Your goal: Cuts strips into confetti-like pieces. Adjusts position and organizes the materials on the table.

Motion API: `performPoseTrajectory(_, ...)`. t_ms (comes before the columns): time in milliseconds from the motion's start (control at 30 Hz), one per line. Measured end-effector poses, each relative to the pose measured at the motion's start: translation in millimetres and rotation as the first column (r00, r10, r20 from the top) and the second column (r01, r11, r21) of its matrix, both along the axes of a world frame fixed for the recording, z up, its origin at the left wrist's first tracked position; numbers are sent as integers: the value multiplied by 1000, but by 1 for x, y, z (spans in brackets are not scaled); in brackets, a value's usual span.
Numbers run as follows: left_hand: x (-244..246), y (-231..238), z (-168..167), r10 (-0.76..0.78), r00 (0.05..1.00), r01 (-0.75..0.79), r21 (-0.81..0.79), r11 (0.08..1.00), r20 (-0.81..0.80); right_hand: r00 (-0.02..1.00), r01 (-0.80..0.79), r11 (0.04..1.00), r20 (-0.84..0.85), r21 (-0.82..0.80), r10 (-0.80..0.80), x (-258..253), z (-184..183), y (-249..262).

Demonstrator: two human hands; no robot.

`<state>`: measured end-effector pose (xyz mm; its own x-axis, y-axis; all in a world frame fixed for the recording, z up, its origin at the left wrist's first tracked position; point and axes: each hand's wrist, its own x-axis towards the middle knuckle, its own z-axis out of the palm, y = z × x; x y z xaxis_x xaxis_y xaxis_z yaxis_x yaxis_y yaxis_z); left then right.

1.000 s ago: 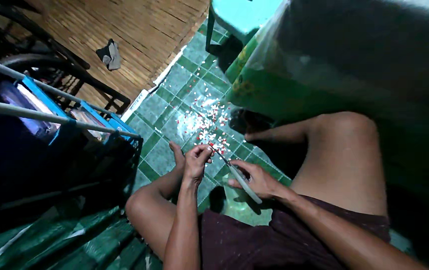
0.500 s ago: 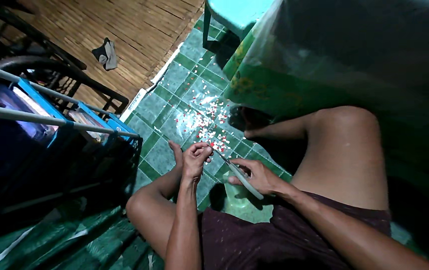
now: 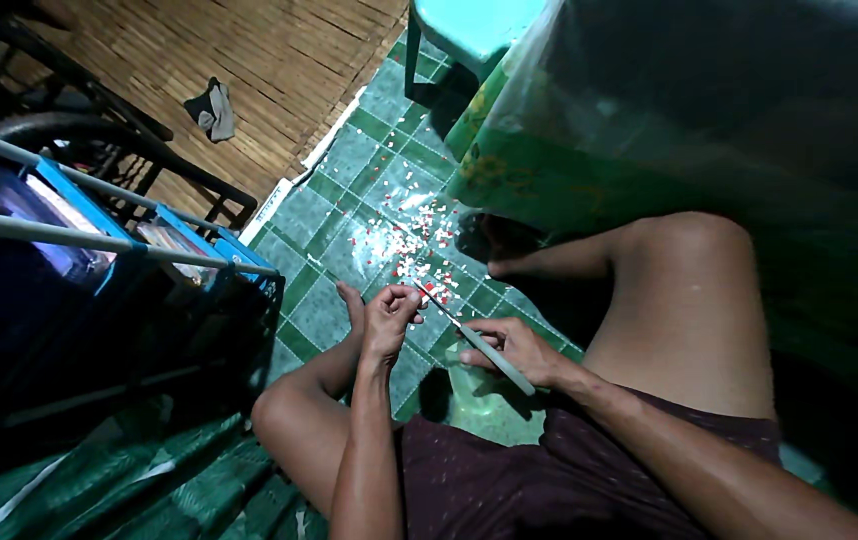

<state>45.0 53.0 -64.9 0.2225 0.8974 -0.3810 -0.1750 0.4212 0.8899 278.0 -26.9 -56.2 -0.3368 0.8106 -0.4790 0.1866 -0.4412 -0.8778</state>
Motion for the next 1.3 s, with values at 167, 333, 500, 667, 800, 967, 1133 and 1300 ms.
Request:
performPoseTrajectory(167,-2,0,0,-6,1000,6,-7,1000,21,1000,15,1000,-8,-1,-15,1,2,0)
performPoseTrajectory(333,-1,0,2,14,1000,-14,-3,1000,15,1000,7,999,14,31,-7,1,3,0)
performPoseTrajectory(500,-1,0,2,24,1000,-24,2,1000,-4,999,45,999,25,24,-46,-1,8,-2)
performPoseTrajectory(667,-2,1,-1,48,998,-48,-3,999,-41,997,62,998,41,-13,-61,-1,4,2)
performPoseTrajectory(800,-1,1,-2,84,996,-84,4,996,-34,998,8,999,55,45,-10,0,-1,1)
performPoseTrajectory(967,-1,0,-3,109,993,-109,-5,994,-44,990,-84,987,126,134,67,-2,-4,-2)
performPoseTrajectory(1133,2,-1,-1,91,996,-91,-16,996,20,991,-91,988,110,126,78,-3,-5,-3)
performPoseTrajectory(1300,3,-2,-4,82,996,-81,-23,996,46,997,-75,996,9,47,74,-3,-5,-2)
